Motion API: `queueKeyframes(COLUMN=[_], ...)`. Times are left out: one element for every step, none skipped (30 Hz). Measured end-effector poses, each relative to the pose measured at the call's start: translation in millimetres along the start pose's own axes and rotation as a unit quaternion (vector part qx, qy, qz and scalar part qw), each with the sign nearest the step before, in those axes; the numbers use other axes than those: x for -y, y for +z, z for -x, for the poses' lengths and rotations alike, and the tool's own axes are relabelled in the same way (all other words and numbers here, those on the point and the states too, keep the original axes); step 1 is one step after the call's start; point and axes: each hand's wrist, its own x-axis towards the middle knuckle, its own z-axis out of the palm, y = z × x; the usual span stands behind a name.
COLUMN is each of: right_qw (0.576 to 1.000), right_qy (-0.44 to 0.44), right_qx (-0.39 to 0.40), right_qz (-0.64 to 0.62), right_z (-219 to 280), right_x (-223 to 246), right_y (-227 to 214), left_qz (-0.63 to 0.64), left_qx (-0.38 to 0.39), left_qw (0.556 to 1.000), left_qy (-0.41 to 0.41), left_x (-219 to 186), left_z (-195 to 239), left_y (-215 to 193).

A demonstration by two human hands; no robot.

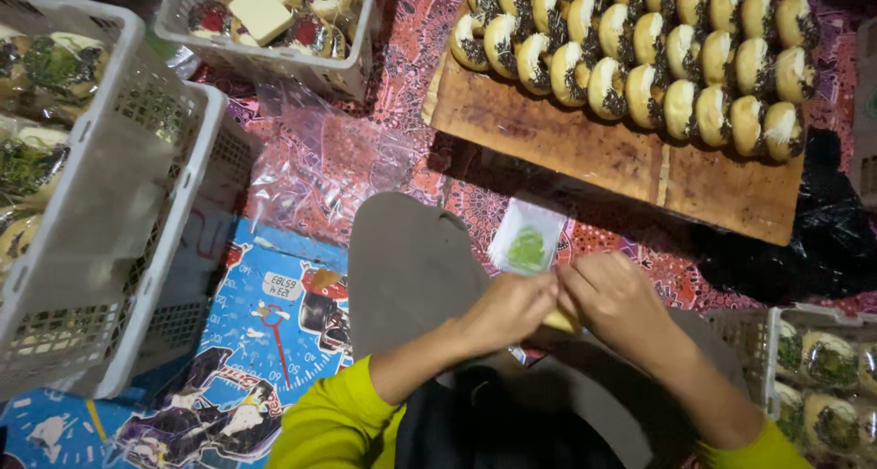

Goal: The person sits on the floor and repeatedly picks up ring-shaped pastries from a wooden board, places them into small plastic bags, and arranges the packaged items into a white plastic crate.

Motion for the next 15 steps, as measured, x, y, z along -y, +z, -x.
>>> queueKeyframes(right_qw=[0.999, 0.993, 0.983, 0.969, 0.958, 0.939, 0.903, 0.863, 0.830, 0.796, 0.785, 0.769, 0.731, 0.677, 0.617], right_qy=[0.029, 0.101, 0.144, 0.172, 0.153, 0.128, 0.117, 0.125, 0.158, 0.194, 0.233, 0.260, 0.276, 0.325, 0.370], right_qx=[0.013, 0.060, 0.117, 0.174, 0.209, 0.238, 0.273, 0.295, 0.285, 0.265, 0.184, 0.088, -0.024, -0.067, -0.111], right_qz=[0.011, 0.024, -0.002, -0.040, -0.121, -0.214, -0.311, -0.391, -0.453, -0.508, -0.544, -0.578, -0.624, -0.657, -0.686], right_z=[2.1, 1.0, 4.5, 12.5, 15.5, 16.9, 27.9, 39.2, 47.7, 54.9, 60.9, 64.8, 63.7, 61.8, 56.1], right_x=[-16.9, -37.7, -53.7, -58.8, -57.9, -53.4, -42.5, -31.8, -17.6, -3.8, 9.4, 22.9, 35.2, 50.8, 67.8], right_y=[3.8, 8.4, 14.1, 22.7, 33.6, 46.6, 59.9, 71.2, 83.2, 93.2, 102.2, 111.3, 121.5, 132.7, 146.2], left_qz=[-0.025, -0.050, -0.070, -0.094, -0.122, -0.150, -0.166, -0.181, -0.196, 0.027, 0.247, 0.452, 0.573, 0.683, 0.616], left_qx=[0.045, 0.091, 0.136, 0.133, 0.126, 0.121, 0.180, 0.238, 0.300, 0.227, 0.141, 0.048, 0.022, -0.003, -0.082], left_qw=[0.998, 0.991, 0.979, 0.986, 0.979, 0.956, 0.949, 0.939, 0.923, 0.964, 0.951, 0.885, 0.813, 0.724, 0.783], left_qy=[-0.044, -0.087, -0.133, -0.020, 0.102, 0.222, 0.197, 0.170, 0.142, 0.135, 0.121, 0.097, 0.099, 0.099, 0.033], left_x=[-13.3, -23.3, -30.3, -34.7, -35.9, -35.3, -35.3, -32.8, -26.8, -14.8, 0.5, 12.6, 17.0, 17.5, 20.4], left_z=[3.1, 5.8, 10.8, 16.8, 14.5, 9.7, 7.5, 1.3, -0.3, -1.7, -5.5, -3.3, 9.3, 26.0, 36.9], left_y=[-14.8, -30.2, -40.4, -48.9, -59.2, -66.6, -62.7, -55.5, -50.9, -50.3, -50.5, -46.0, -34.5, -22.0, -14.6])
